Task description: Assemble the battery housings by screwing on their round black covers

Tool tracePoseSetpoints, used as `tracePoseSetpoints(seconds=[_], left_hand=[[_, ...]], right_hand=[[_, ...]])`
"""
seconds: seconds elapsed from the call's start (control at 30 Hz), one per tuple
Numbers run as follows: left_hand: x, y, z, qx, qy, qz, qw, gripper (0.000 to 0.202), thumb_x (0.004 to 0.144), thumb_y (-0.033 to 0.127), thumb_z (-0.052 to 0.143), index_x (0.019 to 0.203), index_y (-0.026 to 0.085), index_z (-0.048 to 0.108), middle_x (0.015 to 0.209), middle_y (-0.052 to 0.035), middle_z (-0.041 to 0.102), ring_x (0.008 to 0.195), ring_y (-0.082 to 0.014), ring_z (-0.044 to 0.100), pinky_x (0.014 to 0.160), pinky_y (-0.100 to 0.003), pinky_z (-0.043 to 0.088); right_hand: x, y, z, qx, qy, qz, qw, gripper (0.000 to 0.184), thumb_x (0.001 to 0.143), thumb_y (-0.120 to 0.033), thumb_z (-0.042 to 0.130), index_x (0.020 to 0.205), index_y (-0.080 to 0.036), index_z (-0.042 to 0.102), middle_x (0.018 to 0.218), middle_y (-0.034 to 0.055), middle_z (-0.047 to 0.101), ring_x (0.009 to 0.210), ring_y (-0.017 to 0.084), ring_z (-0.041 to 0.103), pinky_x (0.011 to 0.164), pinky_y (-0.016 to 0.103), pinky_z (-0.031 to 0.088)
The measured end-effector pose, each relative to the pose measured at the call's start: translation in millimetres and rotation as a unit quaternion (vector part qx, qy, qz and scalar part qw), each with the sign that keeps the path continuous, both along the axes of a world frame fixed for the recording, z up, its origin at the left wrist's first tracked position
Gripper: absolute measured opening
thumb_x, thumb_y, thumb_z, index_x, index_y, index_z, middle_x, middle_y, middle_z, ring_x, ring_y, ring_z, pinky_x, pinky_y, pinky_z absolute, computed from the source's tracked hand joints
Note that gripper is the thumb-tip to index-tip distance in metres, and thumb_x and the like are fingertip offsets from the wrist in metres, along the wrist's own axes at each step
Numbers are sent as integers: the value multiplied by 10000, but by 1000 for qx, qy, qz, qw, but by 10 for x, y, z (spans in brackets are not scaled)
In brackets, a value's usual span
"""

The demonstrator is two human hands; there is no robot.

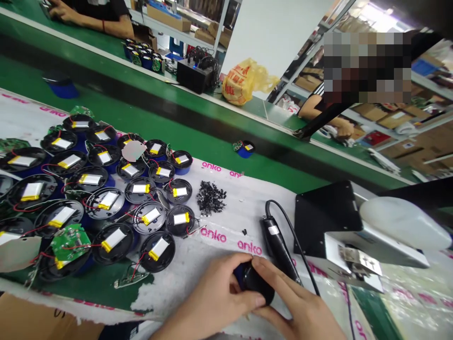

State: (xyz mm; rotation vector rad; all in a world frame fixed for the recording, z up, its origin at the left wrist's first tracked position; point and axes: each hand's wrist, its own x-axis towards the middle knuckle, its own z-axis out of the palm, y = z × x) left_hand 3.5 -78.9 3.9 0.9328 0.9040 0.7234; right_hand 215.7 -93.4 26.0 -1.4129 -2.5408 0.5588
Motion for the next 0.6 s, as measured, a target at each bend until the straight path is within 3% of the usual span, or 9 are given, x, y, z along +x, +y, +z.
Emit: tracePoseSetpoints(seconds=[0.1, 0.2, 0.27, 0.33, 0.43, 0.53, 0.6], left_hand=[[138, 10, 59, 60, 139, 52, 987, 384, 767, 208, 684, 1149, 199, 728, 915, -70, 752, 672, -210, 621, 644, -325, 515], [219, 2, 68, 68, 151, 74, 983, 289, 804, 199, 633, 1078, 205, 725, 973, -77, 760, 652, -192, 640, 575, -280, 519], [232, -5, 30, 42, 123, 60, 990, 264, 810, 230, 631, 1062, 214, 708, 885, -52, 744, 546, -151, 611, 459, -223, 481], [232, -11, -35, 13, 107, 43, 993, 306, 809, 294, 648, 1103, 211, 677, 818, -30, 716, 437, -107, 548, 364, -182, 422], [239, -28, -144, -22, 93, 33, 995, 436, 820, 434, 669, 1184, 199, 623, 881, -50, 722, 359, -63, 523, 308, -147, 375], [241, -61, -229, -36, 89, 34, 995, 608, 808, 591, 685, 1260, 194, 593, 864, -70, 755, 358, -89, 593, 335, -154, 417], [232, -79, -253, -51, 81, 39, 995, 706, 779, 673, 694, 1291, 200, 584, 679, -29, 736, 386, -141, 643, 378, -177, 462]], right_hand=[[10, -8, 82, 5, -17, 4, 1000, 645, 937, -308, 692, 1527, -311, 432, 1489, 41, 539, 1321, 267, 562, 1052, 340, 537], [64, -13, 199, 23, 0, -7, 1000, 527, 972, -354, 632, 1478, -337, 485, 1514, 39, 511, 1381, 278, 500, 1045, 367, 545], [100, 13, 175, 86, 9, -114, 990, 430, 1020, -369, 518, 1447, -315, 508, 1468, 93, 540, 1290, 294, 589, 949, 403, 601], [115, 76, 47, 136, -21, -235, 962, 453, 1032, -433, 436, 1413, -213, 541, 1284, 192, 628, 1083, 352, 688, 795, 483, 633], [114, 164, -157, 119, -59, -292, 947, 591, 1001, -559, 418, 1290, -88, 626, 978, 227, 701, 853, 403, 717, 699, 558, 613], [140, 68, -118, 84, -1, -285, 955, 490, 1015, -524, 443, 1278, -155, 630, 1039, 172, 737, 909, 325, 737, 782, 442, 629], [179, -109, 33, 48, 159, -327, 930, 426, 997, -526, 518, 1257, -209, 634, 1034, 123, 745, 854, 264, 745, 693, 331, 636]])
